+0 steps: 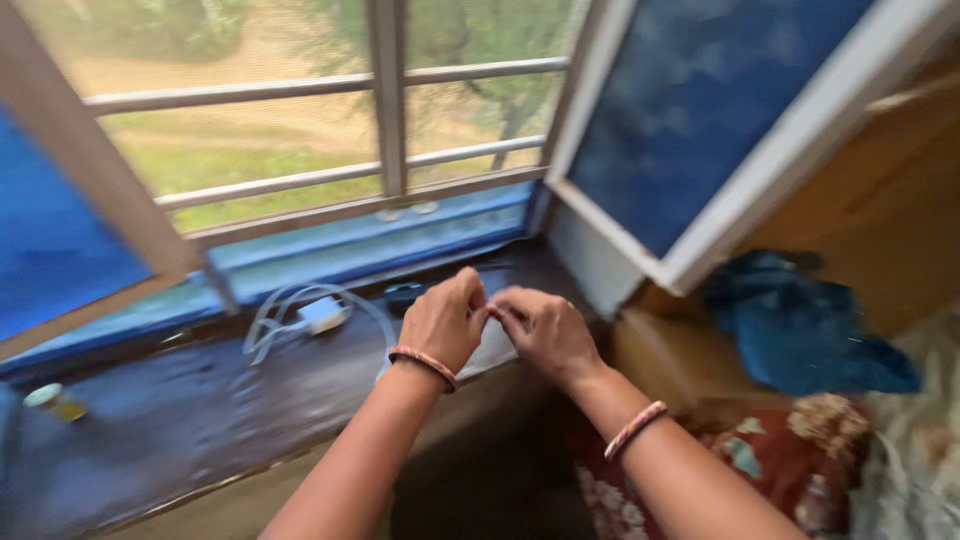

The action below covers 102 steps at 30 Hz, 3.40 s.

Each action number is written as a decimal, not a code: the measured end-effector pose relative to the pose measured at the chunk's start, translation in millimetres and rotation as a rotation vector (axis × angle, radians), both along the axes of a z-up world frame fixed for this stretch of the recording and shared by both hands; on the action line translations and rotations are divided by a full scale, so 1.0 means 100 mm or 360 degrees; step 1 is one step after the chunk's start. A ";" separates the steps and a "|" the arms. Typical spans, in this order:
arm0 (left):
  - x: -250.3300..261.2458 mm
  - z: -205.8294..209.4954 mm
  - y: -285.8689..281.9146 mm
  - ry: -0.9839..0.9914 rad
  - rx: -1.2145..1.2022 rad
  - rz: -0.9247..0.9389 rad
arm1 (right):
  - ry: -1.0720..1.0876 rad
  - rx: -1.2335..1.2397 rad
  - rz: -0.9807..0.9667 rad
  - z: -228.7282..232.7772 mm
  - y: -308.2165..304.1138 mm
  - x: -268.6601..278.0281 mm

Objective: The person places various small items into a clear plastic container on a windowsill, closes the container, and wipes the windowsill with a blue cloth. The person then picks up a phone and charger, coils the cable, and places them on the windowsill. Finally, the person moves a folding stool and picks up a striped cloth from the floor.

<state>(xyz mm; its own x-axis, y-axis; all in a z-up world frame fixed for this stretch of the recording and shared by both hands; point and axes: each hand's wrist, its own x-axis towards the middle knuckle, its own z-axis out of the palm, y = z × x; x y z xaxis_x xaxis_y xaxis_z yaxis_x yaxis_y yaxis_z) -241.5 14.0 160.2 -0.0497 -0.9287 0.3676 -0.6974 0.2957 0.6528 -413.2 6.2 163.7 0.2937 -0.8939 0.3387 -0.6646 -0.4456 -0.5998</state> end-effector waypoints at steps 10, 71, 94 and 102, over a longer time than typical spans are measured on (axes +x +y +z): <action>-1.65 0.10 0.20 -0.0169 0.0107 -0.0448 | 0.0520 -0.0523 -0.0616 -0.15 0.27 -2.32; -5.53 -0.86 0.83 -0.0361 -0.0419 -0.1245 | -0.0069 -0.0135 -0.1213 -0.66 2.34 -5.39; -7.41 -1.06 5.03 -0.0141 0.0328 -0.2899 | -0.0267 0.0301 -0.3366 -0.80 7.70 -4.66; -7.17 -1.27 6.65 -0.0490 0.0270 -0.3622 | -0.0419 0.0315 -0.4009 -0.91 9.16 -3.74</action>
<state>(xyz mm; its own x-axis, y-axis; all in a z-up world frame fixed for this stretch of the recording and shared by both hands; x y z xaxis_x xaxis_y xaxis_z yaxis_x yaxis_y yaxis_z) -958.8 679.2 33.2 -0.7159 0.6912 0.0990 0.5282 0.4434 0.7242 -787.1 921.8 72.9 -0.7949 0.5989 0.0972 0.4168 0.6555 -0.6298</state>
